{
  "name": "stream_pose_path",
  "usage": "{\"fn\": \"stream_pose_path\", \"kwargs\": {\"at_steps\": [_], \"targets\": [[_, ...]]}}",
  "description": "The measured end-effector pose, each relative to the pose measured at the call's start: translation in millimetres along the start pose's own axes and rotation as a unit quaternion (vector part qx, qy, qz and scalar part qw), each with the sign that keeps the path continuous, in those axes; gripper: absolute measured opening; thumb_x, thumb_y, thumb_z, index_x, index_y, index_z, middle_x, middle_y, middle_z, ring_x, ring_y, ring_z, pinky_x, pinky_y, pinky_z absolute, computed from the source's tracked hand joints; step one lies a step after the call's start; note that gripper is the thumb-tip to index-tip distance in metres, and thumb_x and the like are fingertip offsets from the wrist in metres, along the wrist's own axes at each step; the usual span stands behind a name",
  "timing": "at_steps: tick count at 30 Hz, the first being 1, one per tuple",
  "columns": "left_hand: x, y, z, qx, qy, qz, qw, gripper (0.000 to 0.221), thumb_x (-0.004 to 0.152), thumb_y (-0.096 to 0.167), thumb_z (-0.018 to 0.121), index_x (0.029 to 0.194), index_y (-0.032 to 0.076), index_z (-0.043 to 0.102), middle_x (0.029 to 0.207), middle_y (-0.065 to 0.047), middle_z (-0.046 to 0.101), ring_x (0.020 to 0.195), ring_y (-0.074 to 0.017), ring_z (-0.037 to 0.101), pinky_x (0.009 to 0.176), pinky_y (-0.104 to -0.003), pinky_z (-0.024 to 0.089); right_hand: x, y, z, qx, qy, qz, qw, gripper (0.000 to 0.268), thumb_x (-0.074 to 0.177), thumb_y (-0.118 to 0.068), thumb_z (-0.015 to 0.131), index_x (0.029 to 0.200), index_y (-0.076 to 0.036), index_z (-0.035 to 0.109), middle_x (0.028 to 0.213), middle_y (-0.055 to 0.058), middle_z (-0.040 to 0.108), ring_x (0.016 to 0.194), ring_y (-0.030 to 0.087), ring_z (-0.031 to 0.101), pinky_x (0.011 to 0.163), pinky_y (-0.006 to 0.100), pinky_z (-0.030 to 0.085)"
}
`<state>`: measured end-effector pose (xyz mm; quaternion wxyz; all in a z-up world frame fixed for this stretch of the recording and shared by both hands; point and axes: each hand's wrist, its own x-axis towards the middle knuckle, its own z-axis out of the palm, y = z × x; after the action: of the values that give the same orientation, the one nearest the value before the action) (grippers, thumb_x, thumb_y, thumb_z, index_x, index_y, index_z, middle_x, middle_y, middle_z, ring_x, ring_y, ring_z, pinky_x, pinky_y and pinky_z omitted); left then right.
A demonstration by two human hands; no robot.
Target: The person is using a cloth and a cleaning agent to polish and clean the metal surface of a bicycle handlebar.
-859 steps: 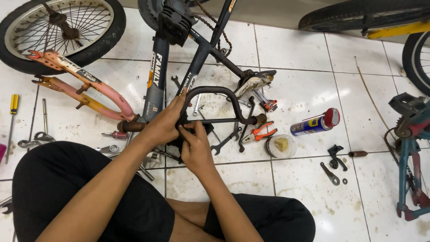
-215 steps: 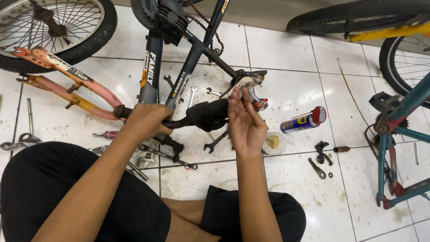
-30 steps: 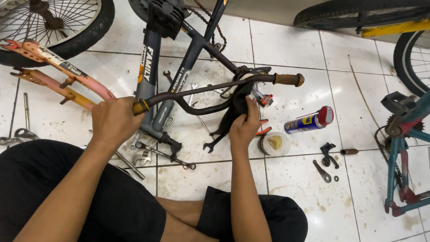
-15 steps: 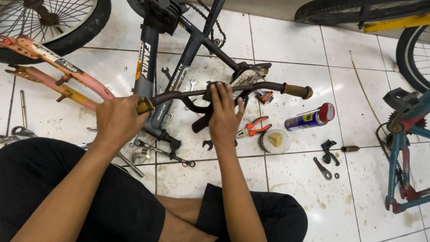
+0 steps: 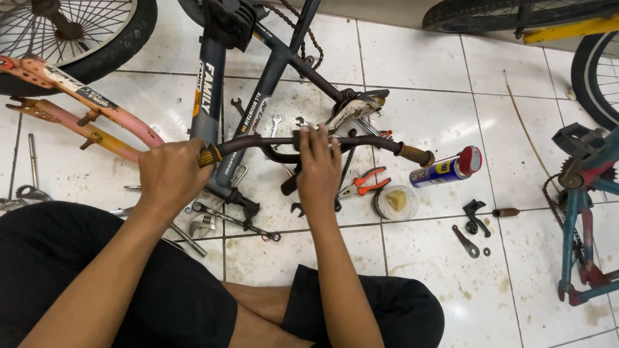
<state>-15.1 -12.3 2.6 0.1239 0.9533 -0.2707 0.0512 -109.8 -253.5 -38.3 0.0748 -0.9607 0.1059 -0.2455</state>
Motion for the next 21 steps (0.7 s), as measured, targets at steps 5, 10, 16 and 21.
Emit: {"fn": "stream_pose_path", "kwargs": {"at_steps": [5, 10, 16, 21], "targets": [[-1, 8, -9, 0.014, 0.01, -0.005, 1.0, 0.028, 0.078, 0.023, 0.084, 0.099, 0.006, 0.078, 0.074, -0.012, 0.075, 0.069, -0.0307, 0.075, 0.056, -0.038, 0.058, -2, 45, 1, -0.064, 0.047, 0.094, 0.992, 0.078, 0.074, 0.022, 0.057, 0.148, -0.004, 0.051, 0.156, 0.014, 0.048, 0.151, 0.03, 0.033, 0.124, 0.045, 0.018], [-1, 18, -6, 0.006, 0.018, -0.008, 1.0, 0.027, 0.077, 0.024, 0.084, 0.096, 0.005, 0.078, 0.072, -0.013, 0.074, 0.068, -0.0324, 0.075, 0.056, -0.042, 0.059, -4, -9, 9, 0.003, 0.021, 0.109, 0.994, 0.077, 0.071, 0.026, 0.056, 0.145, 0.004, 0.05, 0.155, 0.022, 0.045, 0.148, 0.036, 0.037, 0.124, 0.045, 0.023], [0, 6, 9, 0.019, -0.007, -0.005, 1.0, 0.037, 0.082, 0.039, 0.077, 0.098, 0.005, 0.077, 0.073, -0.013, 0.074, 0.073, -0.0356, 0.075, 0.062, -0.049, 0.059, -10, -52, 16, 0.086, -0.007, -0.075, 0.993, 0.074, 0.076, 0.023, 0.059, 0.147, 0.005, 0.046, 0.155, 0.022, 0.046, 0.149, 0.036, 0.038, 0.125, 0.046, 0.026], [-3, 5, 1, 0.042, -0.008, -0.02, 0.999, 0.029, 0.081, 0.031, 0.081, 0.099, 0.008, 0.079, 0.075, -0.011, 0.075, 0.071, -0.0307, 0.076, 0.056, -0.04, 0.057, 7, 9, -7, -0.028, -0.069, 0.119, 0.99, 0.078, 0.072, 0.024, 0.053, 0.143, -0.006, 0.057, 0.151, 0.013, 0.053, 0.151, 0.031, 0.032, 0.124, 0.047, 0.017]]}}
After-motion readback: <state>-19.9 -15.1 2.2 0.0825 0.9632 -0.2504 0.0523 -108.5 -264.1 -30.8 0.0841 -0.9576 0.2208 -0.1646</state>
